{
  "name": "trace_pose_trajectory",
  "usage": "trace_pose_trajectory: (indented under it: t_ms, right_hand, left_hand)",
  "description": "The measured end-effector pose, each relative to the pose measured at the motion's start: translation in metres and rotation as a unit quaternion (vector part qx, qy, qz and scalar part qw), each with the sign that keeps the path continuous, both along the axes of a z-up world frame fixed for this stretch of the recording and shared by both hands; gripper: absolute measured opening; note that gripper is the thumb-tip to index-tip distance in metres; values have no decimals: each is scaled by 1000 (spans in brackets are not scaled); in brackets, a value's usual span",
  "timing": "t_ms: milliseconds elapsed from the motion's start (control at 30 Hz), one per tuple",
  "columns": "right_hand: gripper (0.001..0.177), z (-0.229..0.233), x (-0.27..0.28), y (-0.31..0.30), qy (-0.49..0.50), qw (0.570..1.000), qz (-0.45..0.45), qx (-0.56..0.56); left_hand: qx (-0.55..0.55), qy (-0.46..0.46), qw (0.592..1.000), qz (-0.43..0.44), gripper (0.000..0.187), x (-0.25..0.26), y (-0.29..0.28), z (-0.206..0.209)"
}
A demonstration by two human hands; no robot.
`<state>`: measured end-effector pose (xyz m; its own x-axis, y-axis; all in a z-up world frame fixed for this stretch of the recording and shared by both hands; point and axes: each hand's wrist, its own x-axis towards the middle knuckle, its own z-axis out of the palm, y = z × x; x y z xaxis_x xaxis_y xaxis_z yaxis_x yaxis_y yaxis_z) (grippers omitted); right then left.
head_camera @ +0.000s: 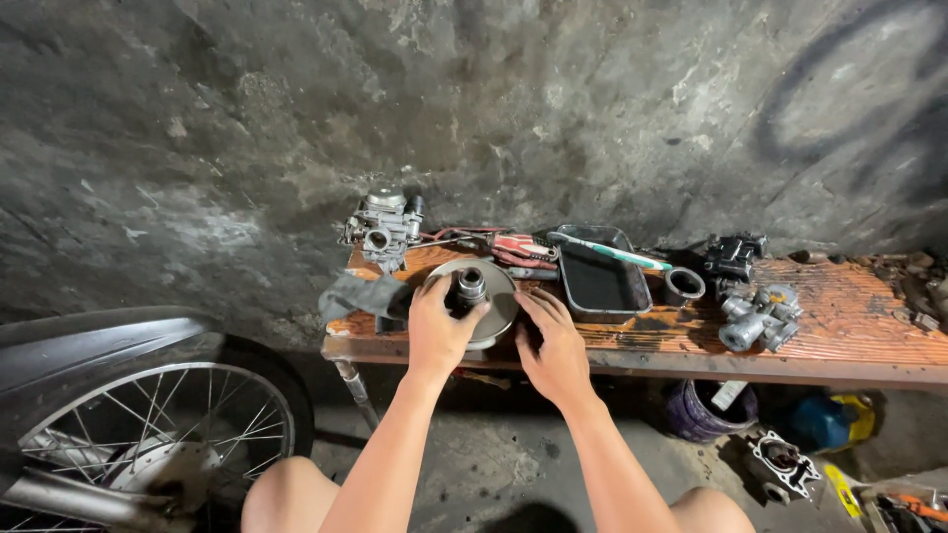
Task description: The person sits on the floor and assembles a mechanical component on a wooden table. They place a cylindrical part into a circular disc, then insert a black rubber ring into the assembly. The person repeatedly handles and repositions the parts, occasionally picking up small items from the floor.
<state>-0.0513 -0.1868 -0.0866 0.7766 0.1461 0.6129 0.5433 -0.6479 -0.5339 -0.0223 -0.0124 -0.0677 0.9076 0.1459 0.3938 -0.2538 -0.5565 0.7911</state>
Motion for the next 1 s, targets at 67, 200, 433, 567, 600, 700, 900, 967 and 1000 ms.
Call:
trace_pose_trajectory:
  t_ms: [67, 200, 433, 567, 600, 700, 900, 967, 1000]
  right_hand:
    - [44, -5, 2, -2, 5, 1000, -3, -5]
    - [47, -5, 1, -3, 14, 1000, -3, -11]
    - [50, -7, 0, -5, 13, 1000, -5, -26]
    - [50, -6, -2, -4, 31, 999, -8, -21]
    - [49, -6, -2, -4, 28, 999, -10, -23]
    - [51, -8, 0, -4, 21, 999, -12, -22]
    - [51, -13, 3, -5, 16, 1000, -6, -19]
    - [51, -13, 4, -5, 10, 1000, -7, -23]
    - [50, -13, 4, -5, 3, 1000, -8, -26]
  left_hand:
    - [3, 0, 1000, -3, 54, -2, 0, 6]
    - [0, -7, 1000, -20, 51, -10, 5, 13]
    - [-4, -18, 998, -62, 48, 0, 23, -3]
    - [-2, 22, 997, -77, 44, 16, 35, -26]
    - [-5, 16, 996, -87, 41, 18, 37, -27]
    - [-5, 6, 997, -83, 41, 14, 36, -23]
    - [5, -1, 995, -99, 43, 15, 39, -34]
    - [8, -3, 995, -101, 42, 13, 39, -33]
    - [11, -7, 995, -104, 41, 12, 39, -32]
